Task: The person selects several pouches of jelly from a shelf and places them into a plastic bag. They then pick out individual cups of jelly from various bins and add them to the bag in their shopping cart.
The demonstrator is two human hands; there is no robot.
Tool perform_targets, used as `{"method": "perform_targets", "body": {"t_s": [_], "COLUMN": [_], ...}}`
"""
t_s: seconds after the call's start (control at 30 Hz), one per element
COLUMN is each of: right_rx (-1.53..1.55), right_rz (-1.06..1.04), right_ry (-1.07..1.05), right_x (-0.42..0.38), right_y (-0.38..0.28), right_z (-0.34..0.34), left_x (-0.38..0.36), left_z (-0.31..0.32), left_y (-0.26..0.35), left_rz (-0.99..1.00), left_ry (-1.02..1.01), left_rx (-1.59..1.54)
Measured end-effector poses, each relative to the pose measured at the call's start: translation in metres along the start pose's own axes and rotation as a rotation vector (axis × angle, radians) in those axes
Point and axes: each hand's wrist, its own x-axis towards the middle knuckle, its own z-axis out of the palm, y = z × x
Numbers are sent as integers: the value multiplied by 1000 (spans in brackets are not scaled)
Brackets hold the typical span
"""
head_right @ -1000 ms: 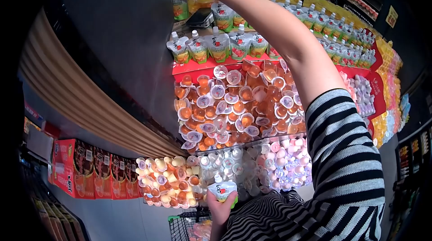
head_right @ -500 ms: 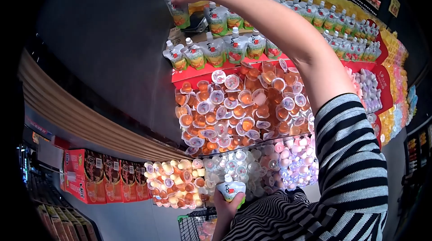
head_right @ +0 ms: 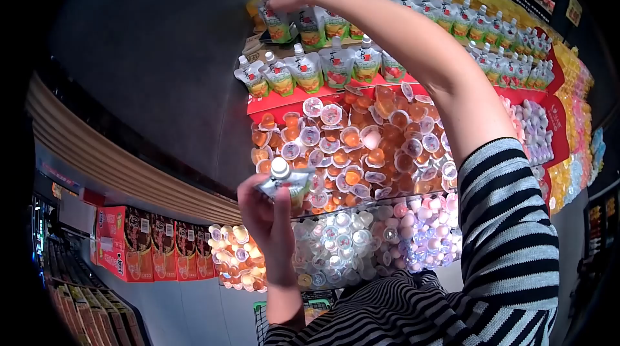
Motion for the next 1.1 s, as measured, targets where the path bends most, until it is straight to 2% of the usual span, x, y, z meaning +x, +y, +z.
{"method": "perform_targets", "body": {"t_s": [0.03, 0.07, 0.1, 0.13, 0.17, 0.23, 0.3, 0.4, 0.57, 0.63, 0.73, 0.87, 1.1], "right_rx": [24, 47, 70, 159, 131, 76, 23, -50, -41, -7, 90, 33, -29], "right_rz": [-11, -22, -32, -24, -47, -88, -25, -42, -31, -57, -79, -80, -89], "right_ry": [83, 166, 251, 103, 96, 81, -36, -118, -48, -37, -15, -148, -161], "right_x": [8, 21, 27, 7, 7, 9, 5, -8, -13, -11, -11, -19, -27], "right_y": [6, 14, 20, 2, 2, -2, -12, -21, -13, -6, 7, 8, 1], "right_z": [6, 16, 21, -25, -21, -10, -12, -12, -5, -4, -9, -7, 8], "left_x": [14, 31, 44, 57, 72, 111, 153, 218, 320, 325, 332, 338, 338], "left_z": [1, 2, 3, 10, 18, 22, 25, 18, 15, 15, 11, 4, 1], "left_y": [1, -5, -6, 3, 12, 11, 13, 1, -27, -26, -34, -48, -60], "left_rz": [28, 160, 178, 125, 74, 212, 258, 335, 287, 231, 284, 260, 264], "left_ry": [19, 48, 111, 166, 224, 234, 250, 192, 37, -13, 15, 73, -5], "left_rx": [46, 127, 279, 218, 158, 111, 115, 253, 482, 484, 414, 505, 705]}}
